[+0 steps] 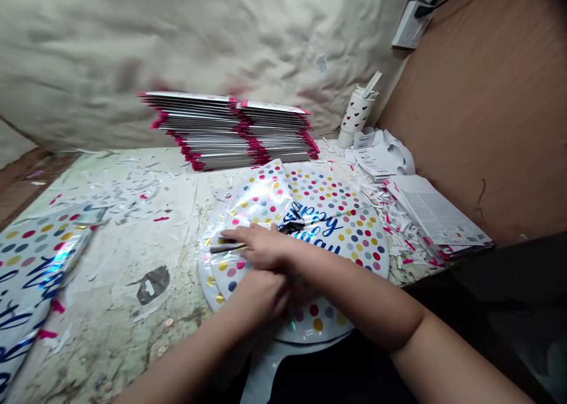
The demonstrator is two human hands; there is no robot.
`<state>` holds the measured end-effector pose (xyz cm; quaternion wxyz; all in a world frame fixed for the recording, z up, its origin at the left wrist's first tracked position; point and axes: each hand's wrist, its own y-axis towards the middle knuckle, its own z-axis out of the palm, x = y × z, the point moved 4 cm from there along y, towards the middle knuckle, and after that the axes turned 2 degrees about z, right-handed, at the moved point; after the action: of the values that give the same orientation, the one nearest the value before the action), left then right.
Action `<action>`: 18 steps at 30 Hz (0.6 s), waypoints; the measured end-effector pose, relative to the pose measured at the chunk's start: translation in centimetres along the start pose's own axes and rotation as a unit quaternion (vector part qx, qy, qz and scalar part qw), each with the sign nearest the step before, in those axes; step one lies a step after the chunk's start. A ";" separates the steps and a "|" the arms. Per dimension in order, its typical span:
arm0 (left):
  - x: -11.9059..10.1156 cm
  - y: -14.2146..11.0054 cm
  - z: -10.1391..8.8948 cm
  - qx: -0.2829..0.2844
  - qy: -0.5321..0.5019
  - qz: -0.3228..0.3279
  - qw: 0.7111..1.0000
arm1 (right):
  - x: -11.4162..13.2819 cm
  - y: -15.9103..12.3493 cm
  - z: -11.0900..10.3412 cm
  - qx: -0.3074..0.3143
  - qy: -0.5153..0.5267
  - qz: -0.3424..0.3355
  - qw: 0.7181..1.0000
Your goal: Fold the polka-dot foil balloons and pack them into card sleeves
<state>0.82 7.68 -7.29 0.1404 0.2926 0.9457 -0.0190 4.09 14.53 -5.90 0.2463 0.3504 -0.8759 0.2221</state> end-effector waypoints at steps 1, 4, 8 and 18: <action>0.9 -1.4 -0.7 -0.001 0.000 0.016 1.000 | -0.5 -0.2 -0.2 -0.005 0.007 -0.001 1.000; 5.5 -4.1 -3.1 -0.084 0.094 -0.007 0.992 | -1.1 -0.3 -0.5 -0.066 -0.025 -0.003 0.997; 10.2 -3.9 -5.1 -0.120 0.261 -0.030 0.958 | -0.8 0.9 0.5 -0.122 -0.060 0.002 0.991; 6.0 -3.6 -1.3 -0.068 0.132 0.028 0.988 | -1.4 1.6 -3.1 -0.249 -0.086 0.036 0.964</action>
<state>-6.29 8.11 -7.84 0.0342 0.3086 0.9465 0.0884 4.69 18.03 -4.65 0.2415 0.2641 -0.9334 -0.0249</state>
